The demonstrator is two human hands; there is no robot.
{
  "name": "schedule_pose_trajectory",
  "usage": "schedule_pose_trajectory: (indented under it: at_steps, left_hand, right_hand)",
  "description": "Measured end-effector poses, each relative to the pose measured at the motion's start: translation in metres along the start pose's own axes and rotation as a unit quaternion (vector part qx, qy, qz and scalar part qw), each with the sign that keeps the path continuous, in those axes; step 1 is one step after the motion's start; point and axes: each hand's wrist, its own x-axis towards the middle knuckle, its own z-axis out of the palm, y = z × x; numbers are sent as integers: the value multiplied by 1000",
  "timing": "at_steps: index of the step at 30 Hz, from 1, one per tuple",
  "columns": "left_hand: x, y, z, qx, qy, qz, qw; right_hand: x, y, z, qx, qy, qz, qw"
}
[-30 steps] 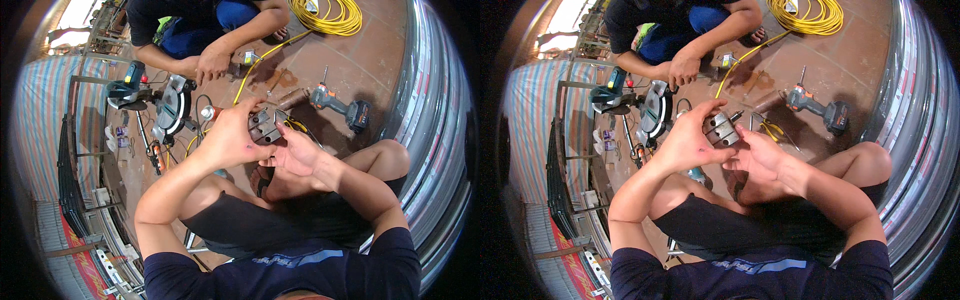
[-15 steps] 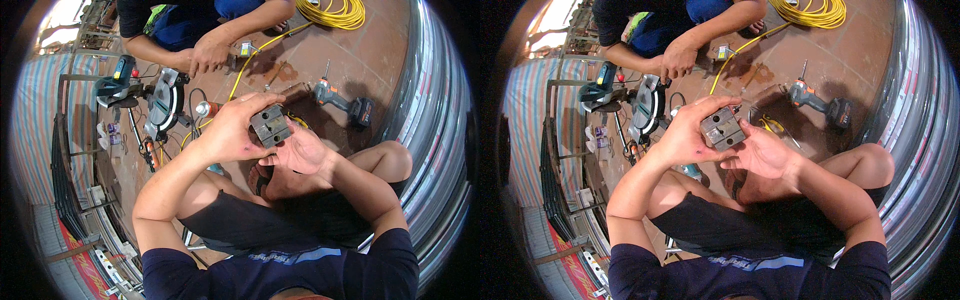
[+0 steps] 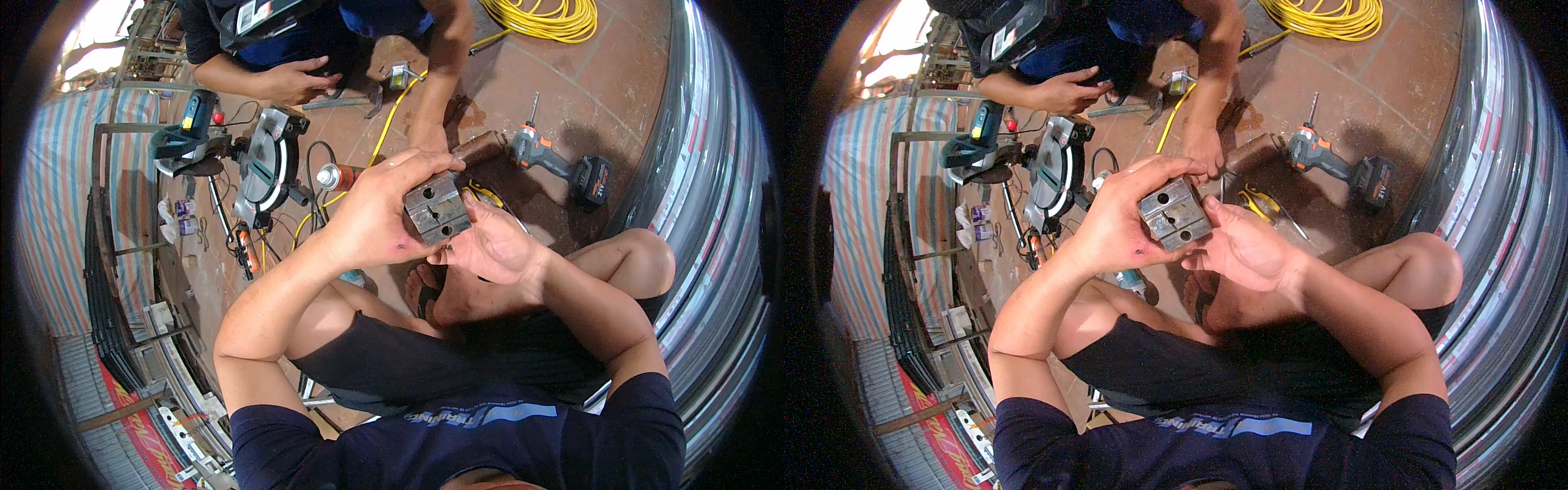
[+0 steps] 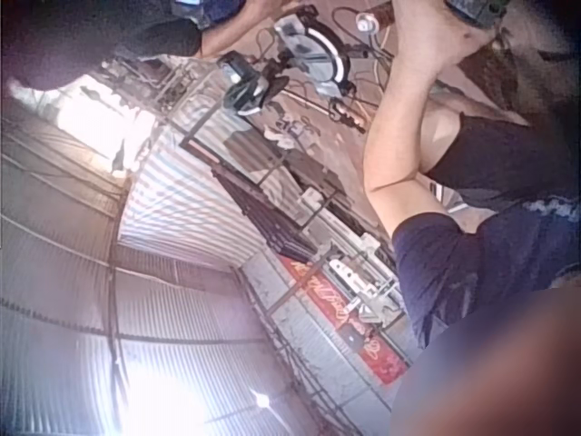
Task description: The person sits on the floor and assembles a small metal component using a hammer, screwdriver, and cordless drill. They repeatedly strike, tighten, and inspect the part while a coworker works nearby.
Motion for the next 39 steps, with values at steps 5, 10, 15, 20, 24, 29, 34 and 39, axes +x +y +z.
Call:
schedule_pose_trajectory:
  at_steps: [5, 10, 15, 20, 24, 29, 34, 39]
  left_hand:
    - [4, 2, 4, -12, 19, 8, 1000]
    - [7, 3, 2, -3, 34, -51, 998]
    - [6, -2, 7, -56, 10, -139, 989]
    - [5, -13, 23, -48, -6, -181, 982]
    - [6, -18, 29, -79, -5, -183, 980]
    - [11, -11, 27, -88, -14, -206, 975]
    - [16, -5, 21, -82, -31, -217, 972]
    - [17, -5, 20, -105, -54, -235, 965]
  right_hand:
    - [-1, -5, 9, -53, -31, -63, 996]
    - [-8, -19, 29, -170, 14, -177, 969]
    - [-11, -33, 38, -328, 118, -243, 905]
    - [-12, -24, 32, -356, 181, -266, 877]
    - [-9, -25, 25, -485, 185, -334, 787]
    - [-11, -31, 26, -464, 210, -313, 802]
    - [-15, -35, 32, -392, 216, -273, 852]
    - [-18, -42, 41, -382, 231, -233, 864]
